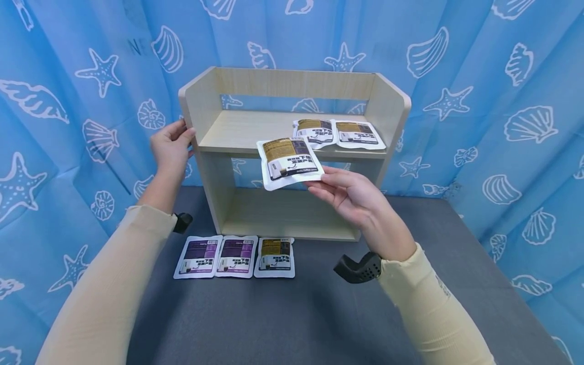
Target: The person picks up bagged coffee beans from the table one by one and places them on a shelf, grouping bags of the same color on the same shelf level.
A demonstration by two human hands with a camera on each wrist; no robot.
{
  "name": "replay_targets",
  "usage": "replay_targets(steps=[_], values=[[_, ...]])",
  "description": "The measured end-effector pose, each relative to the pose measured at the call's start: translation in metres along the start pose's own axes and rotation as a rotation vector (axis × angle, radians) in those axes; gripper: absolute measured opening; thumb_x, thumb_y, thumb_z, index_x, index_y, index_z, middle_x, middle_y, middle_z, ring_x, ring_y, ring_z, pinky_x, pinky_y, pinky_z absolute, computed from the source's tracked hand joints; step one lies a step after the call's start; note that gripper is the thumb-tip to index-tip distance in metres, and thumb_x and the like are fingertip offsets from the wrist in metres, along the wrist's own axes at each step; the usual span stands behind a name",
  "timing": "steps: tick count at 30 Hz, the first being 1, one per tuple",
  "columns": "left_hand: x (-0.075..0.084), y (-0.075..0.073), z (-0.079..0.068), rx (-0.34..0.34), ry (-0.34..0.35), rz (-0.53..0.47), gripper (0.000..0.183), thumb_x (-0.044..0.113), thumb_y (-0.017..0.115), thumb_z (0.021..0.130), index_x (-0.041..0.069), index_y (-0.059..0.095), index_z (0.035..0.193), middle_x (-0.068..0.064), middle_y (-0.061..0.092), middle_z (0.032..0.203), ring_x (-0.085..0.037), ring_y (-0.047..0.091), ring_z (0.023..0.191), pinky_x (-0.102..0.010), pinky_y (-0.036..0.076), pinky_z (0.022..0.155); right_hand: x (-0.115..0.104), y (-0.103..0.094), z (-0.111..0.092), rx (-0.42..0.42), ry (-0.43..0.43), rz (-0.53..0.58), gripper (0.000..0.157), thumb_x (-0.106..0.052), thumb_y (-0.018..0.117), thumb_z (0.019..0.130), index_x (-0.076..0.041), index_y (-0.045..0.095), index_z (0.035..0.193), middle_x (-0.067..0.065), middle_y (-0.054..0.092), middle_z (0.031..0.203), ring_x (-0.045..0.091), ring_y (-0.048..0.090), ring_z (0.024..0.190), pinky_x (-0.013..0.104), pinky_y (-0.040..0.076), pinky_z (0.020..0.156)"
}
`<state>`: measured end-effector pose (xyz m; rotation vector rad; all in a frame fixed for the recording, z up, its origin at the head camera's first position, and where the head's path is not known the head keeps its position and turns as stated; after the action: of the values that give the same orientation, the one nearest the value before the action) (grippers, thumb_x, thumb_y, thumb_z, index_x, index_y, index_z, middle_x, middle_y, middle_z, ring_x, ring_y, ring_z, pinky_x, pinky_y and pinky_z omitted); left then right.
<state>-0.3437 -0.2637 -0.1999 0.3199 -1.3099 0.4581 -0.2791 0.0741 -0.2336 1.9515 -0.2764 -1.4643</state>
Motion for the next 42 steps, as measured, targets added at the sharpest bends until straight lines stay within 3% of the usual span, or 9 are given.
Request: replay_targets(steps=[6,9,14,22,32,42], values=[[0.0,0.002,0.0,-0.007,0.002,-0.009,0.043,0.026,0.062,0.095,0.015,0.058,0.136,-0.006,0.058,0.135,-0.018,0.058,0.119,-0.036,0.05,0.096,-0.002,0.003,0.011,0.069,0.009,0.016,0.047,0.004,0.04,0.102,0.001,0.033,0.148,0.024,0.049,0.135,0.024,0.07,0.088,0.027,0.055,0.082],[0.0,0.002,0.0,-0.005,-0.003,-0.013,0.042,0.026,0.062,0.095,0.016,0.058,0.136,-0.006,0.058,0.135,-0.019,0.058,0.12,-0.036,0.049,0.097,-0.003,0.007,0.018,0.103,0.012,0.02,0.046,0.003,0.04,0.102,0.0,0.035,0.148,0.023,0.042,0.145,0.026,0.066,0.104,0.027,0.053,0.084],[-0.002,0.0,0.0,0.0,-0.008,-0.02,0.041,0.026,0.062,0.096,0.017,0.059,0.135,-0.006,0.058,0.135,-0.019,0.057,0.12,-0.036,0.049,0.097,-0.006,0.014,0.03,0.14,0.006,0.092,0.05,0.006,0.04,0.101,-0.003,0.032,0.149,0.021,0.041,0.146,0.031,0.047,0.13,0.03,0.05,0.091],[-0.001,0.001,0.0,0.005,-0.011,-0.016,0.041,0.026,0.062,0.095,0.016,0.059,0.135,-0.005,0.059,0.134,-0.018,0.058,0.119,-0.036,0.049,0.096,-0.01,0.019,0.039,0.152,-0.006,0.246,0.046,0.007,0.047,0.099,0.001,0.04,0.143,0.022,0.047,0.142,0.032,0.054,0.123,0.036,0.05,0.093],[-0.002,-0.002,0.0,0.004,-0.012,-0.008,0.043,0.028,0.062,0.094,0.016,0.058,0.136,-0.007,0.058,0.135,-0.017,0.059,0.118,-0.035,0.05,0.095,-0.009,0.025,0.065,0.233,0.002,0.237,0.047,0.006,0.048,0.099,0.0,0.04,0.145,0.023,0.047,0.141,0.031,0.056,0.12,0.033,0.053,0.089],[-0.002,0.001,0.0,-0.005,-0.011,-0.007,0.043,0.028,0.063,0.094,0.017,0.059,0.136,-0.006,0.058,0.135,-0.017,0.059,0.119,-0.035,0.05,0.096,-0.006,0.029,0.082,0.277,0.021,0.356,0.047,0.008,0.048,0.098,0.002,0.039,0.144,0.026,0.045,0.141,0.033,0.055,0.121,0.032,0.053,0.088]])
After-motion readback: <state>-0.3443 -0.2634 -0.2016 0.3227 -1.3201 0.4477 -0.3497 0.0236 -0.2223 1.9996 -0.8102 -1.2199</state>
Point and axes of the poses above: each hand's wrist, its own z-axis towards the middle knuckle, its own y-axis out of the palm, x = y × z, the point moved 10 cm from there along z, towards the middle knuckle
